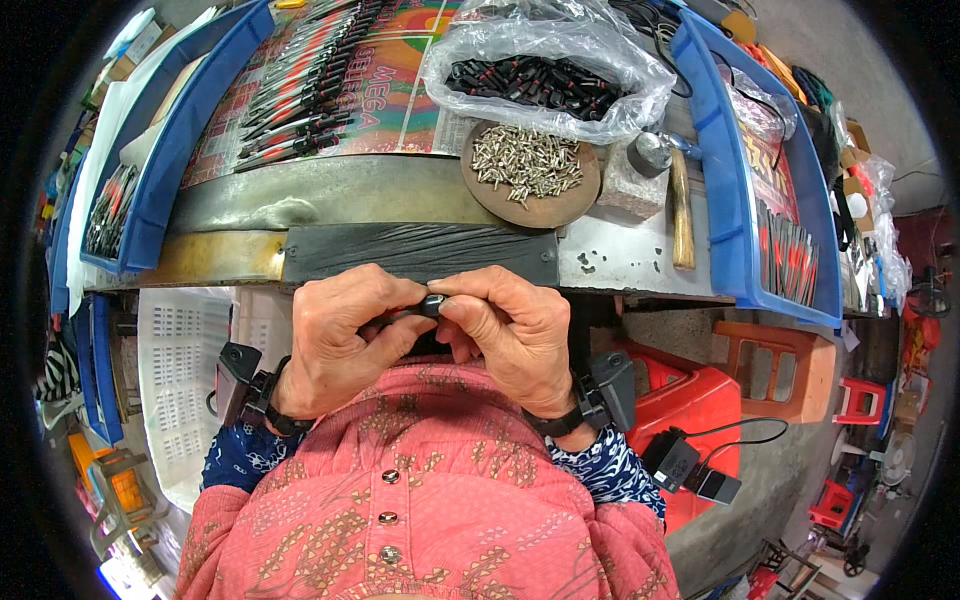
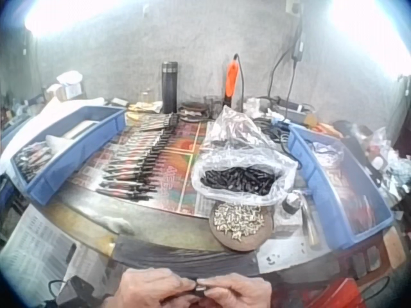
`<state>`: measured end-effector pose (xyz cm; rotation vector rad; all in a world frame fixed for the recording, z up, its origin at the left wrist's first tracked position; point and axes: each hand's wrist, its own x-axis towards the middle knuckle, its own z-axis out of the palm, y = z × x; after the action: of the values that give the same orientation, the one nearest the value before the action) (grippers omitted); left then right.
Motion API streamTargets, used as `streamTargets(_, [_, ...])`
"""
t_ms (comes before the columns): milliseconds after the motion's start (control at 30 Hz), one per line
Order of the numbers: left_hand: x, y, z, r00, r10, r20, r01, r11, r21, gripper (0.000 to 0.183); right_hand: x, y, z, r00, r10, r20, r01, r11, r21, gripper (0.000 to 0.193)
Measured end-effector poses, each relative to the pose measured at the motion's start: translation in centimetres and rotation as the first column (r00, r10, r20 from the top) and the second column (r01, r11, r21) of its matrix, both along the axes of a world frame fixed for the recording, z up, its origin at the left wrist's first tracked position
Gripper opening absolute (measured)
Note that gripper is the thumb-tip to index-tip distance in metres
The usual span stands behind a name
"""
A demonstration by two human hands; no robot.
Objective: The person repeatedly picks up a black pen barrel, inserts a small metal component into it, and places the assembled pen into a blue tray. The process is repeated multiple times with consistent hand movements.
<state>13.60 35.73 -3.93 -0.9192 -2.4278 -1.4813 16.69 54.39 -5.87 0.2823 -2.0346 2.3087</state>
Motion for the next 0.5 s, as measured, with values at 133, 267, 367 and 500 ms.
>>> streamTargets(133, [0.0,0.1,-0.3,0.999,0.013,-0.035,-0.013,1.000,-0.007,0.022,0.0,0.0,0.1,0.997,0.022,0.068,-0.021,1.000,-0.015,0.022])
streamTargets(267, [0.0,0.0,-0.5,0.993,0.027,-0.112,-0.034,0.997,-0.065,0.025,0.0,-0.1,0.5,0.995,0.031,0.090,-0.031,1.000,-0.005,0.021])
streamTargets(367, [-0.1,0.0,-0.7,0.983,0.024,-0.182,-0.040,0.996,-0.083,0.026,0.0,-0.3,0.9,0.989,0.014,0.146,-0.018,0.999,0.027,0.016])
streamTargets(500, [0.1,0.0,-0.8,0.976,0.009,-0.216,-0.038,0.991,-0.127,0.024,-0.3,0.0,1.4,0.969,0.039,0.242,-0.041,0.999,0.003,0.011])
